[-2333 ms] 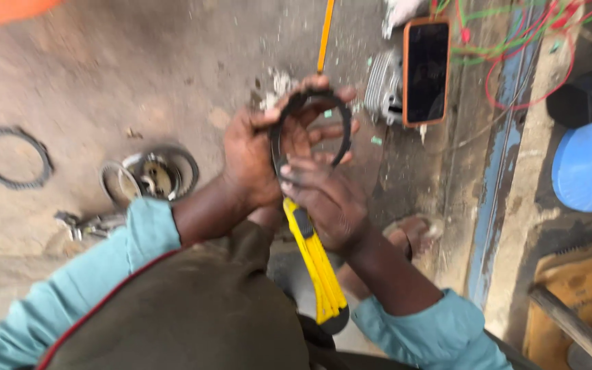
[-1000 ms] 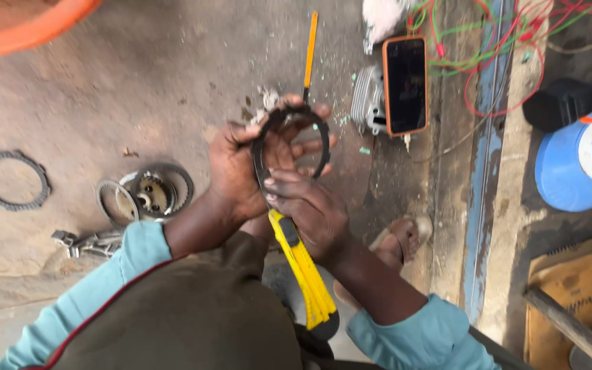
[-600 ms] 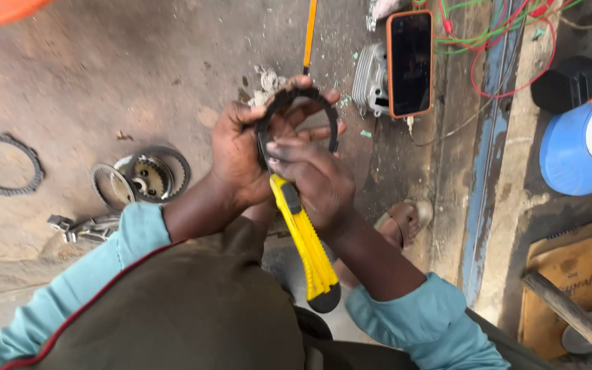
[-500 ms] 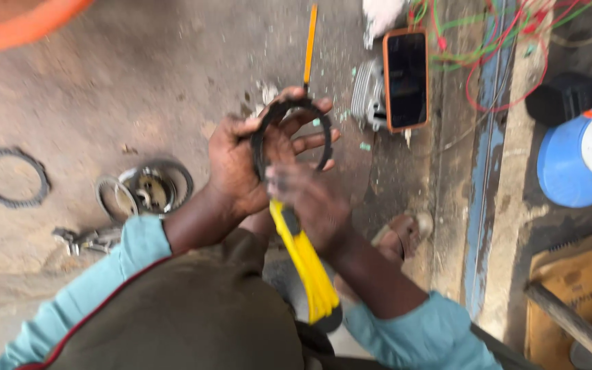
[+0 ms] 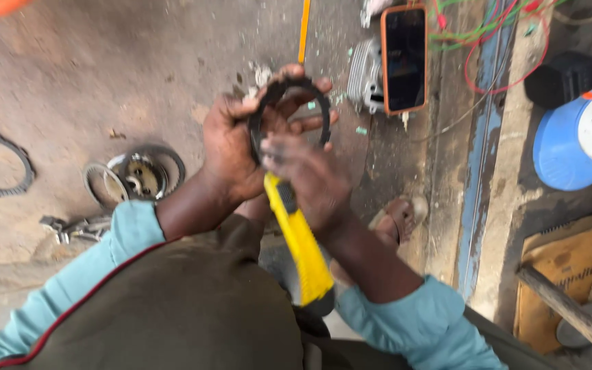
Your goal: Cleaning or inspecting motorcycle clutch plates using a utility knife and a thin metal strip.
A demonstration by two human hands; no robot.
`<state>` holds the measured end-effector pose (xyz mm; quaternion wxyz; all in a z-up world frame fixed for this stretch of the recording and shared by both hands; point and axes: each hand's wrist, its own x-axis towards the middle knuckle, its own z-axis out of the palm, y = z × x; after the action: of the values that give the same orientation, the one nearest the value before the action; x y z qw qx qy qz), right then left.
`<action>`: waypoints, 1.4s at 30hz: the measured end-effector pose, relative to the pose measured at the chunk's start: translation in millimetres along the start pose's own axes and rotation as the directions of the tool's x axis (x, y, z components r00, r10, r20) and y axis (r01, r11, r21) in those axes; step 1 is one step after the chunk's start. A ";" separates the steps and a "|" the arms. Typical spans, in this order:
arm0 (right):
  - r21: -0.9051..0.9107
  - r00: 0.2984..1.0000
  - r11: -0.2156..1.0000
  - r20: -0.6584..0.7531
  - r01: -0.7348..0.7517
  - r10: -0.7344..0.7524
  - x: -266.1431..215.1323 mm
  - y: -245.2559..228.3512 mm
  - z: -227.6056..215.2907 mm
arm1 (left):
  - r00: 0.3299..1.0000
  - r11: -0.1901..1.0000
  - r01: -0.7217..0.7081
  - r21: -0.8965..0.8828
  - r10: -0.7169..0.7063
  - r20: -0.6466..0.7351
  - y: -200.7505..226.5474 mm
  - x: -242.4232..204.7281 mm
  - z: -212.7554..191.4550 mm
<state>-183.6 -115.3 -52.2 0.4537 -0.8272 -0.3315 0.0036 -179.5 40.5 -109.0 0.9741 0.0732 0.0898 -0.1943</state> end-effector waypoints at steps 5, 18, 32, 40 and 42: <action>0.022 0.998 0.998 -0.004 0.065 -0.065 -4.5 6.3 6.5 | 1.000 1.000 0.009 -0.022 -0.009 0.013 -1.5 1.1 -12.1; 0.741 0.801 0.549 -0.025 -0.386 0.598 -4.6 21.9 14.1 | 0.992 0.989 0.118 -0.085 -0.122 -0.045 1.2 -1.1 8.8; 0.652 0.702 0.439 0.206 -0.618 0.682 0.0 34.3 4.8 | 0.987 0.995 0.102 0.008 -0.100 -0.126 0.5 -2.1 12.3; 0.631 0.630 0.365 0.260 -0.684 0.731 2.8 33.8 5.9 | 0.997 0.994 0.070 -0.087 -0.068 0.029 -1.8 -5.2 3.8; 0.417 0.757 0.641 0.224 -0.644 0.614 2.9 31.7 5.8 | 0.996 0.997 0.074 -0.015 -0.075 -0.047 -3.2 -4.0 6.9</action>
<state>-165.8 -121.0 -78.7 0.5995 -0.7541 -0.0260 0.2667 -183.4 37.8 -101.9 0.9642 0.0677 0.1170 -0.2282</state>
